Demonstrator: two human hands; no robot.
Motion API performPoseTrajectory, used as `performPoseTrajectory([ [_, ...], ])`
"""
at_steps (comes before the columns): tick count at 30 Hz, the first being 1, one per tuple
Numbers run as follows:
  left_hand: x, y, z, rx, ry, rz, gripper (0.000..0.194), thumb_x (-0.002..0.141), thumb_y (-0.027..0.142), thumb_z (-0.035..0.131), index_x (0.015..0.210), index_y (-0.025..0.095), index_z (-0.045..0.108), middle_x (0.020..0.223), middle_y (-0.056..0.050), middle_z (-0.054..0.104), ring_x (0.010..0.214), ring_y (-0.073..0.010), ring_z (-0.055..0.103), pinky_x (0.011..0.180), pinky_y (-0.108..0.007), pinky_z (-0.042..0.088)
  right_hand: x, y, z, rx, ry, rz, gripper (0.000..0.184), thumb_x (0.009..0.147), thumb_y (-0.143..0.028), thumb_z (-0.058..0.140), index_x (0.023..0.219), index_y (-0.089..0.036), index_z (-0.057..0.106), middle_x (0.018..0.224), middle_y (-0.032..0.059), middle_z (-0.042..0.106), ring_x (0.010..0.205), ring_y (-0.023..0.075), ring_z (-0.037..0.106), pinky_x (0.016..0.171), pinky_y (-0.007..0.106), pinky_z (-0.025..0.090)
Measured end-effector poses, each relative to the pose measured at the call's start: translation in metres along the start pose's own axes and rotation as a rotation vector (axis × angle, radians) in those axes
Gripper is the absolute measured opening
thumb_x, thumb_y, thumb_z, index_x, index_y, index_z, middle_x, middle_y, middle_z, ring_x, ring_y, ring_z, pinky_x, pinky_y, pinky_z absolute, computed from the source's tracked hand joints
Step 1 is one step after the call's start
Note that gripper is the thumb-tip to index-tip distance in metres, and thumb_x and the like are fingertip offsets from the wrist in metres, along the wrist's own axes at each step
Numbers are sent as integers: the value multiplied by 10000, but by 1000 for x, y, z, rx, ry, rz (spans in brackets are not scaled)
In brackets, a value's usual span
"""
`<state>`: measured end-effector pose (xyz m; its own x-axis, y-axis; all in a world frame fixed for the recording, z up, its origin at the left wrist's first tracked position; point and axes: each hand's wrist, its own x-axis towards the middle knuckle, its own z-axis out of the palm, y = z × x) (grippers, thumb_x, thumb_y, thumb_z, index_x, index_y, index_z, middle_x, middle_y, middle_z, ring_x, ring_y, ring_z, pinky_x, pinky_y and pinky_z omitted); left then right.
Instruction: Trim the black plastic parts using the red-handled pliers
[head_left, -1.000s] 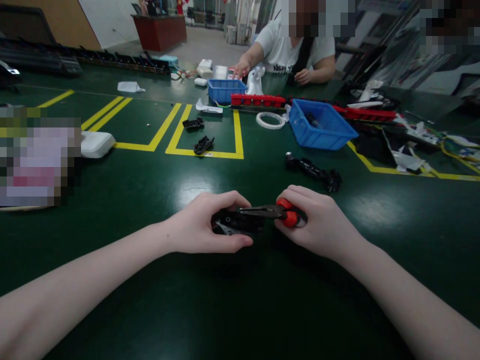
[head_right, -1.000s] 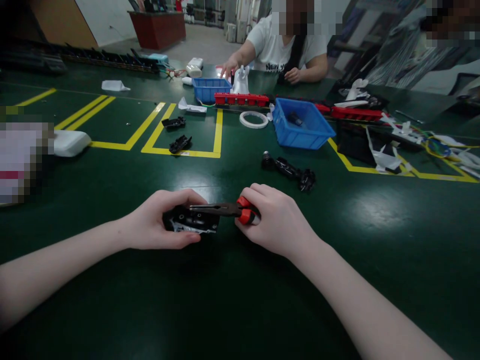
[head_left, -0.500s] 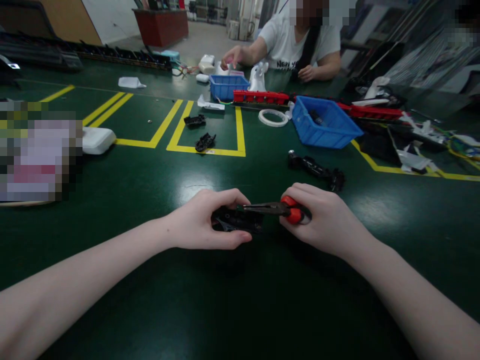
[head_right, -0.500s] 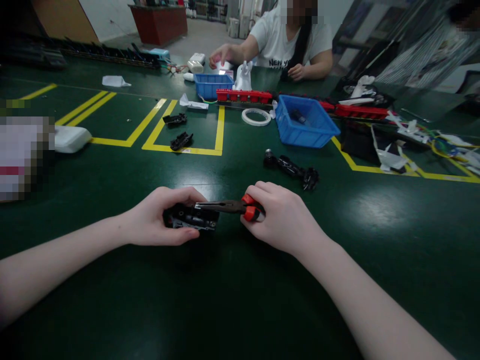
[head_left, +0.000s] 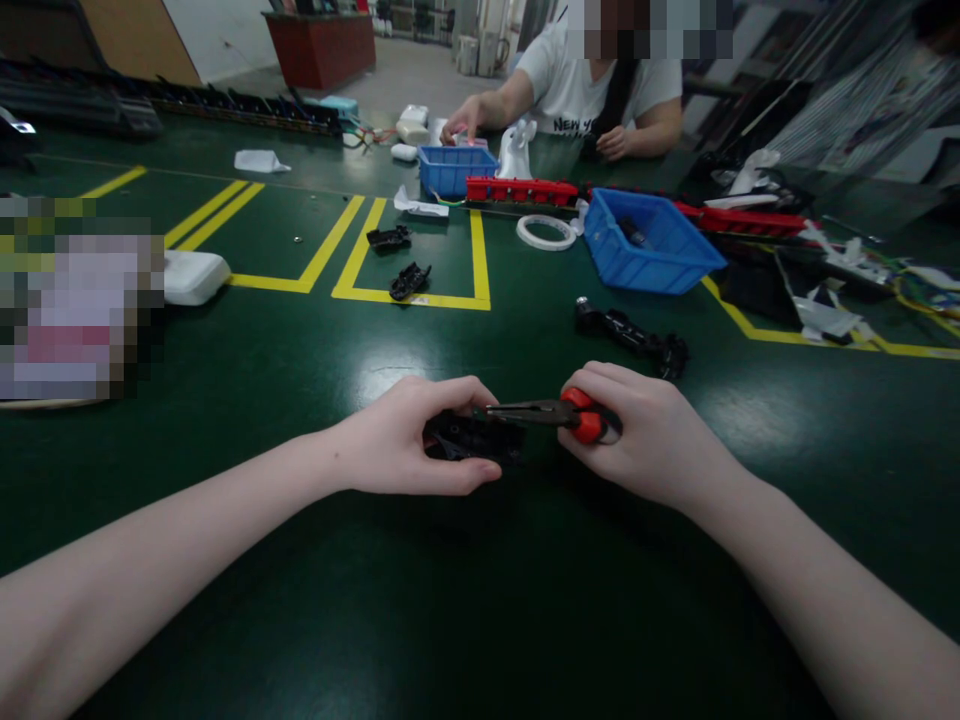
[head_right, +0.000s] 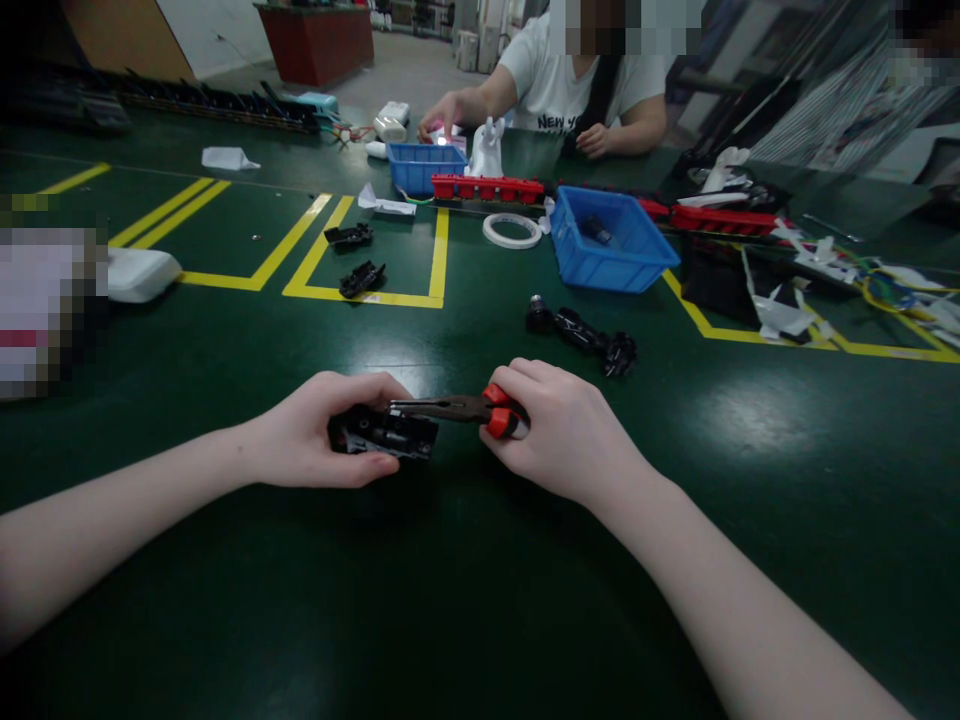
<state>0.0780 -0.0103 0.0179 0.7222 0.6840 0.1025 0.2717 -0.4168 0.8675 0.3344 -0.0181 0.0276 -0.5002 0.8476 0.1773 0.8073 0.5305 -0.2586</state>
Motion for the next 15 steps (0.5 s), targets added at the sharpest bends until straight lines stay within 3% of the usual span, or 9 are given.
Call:
performPoseTrajectory([
  [15,-1,-1,1,4,-10,-6,280,836,340,671,1046,161,623,870,-24,677,695,-133,609,621,-231,457,1,-1,2,4,-19,-16,70,748,-249,563,745,-200,512,754,25,547,684,172,507,601,296,372],
])
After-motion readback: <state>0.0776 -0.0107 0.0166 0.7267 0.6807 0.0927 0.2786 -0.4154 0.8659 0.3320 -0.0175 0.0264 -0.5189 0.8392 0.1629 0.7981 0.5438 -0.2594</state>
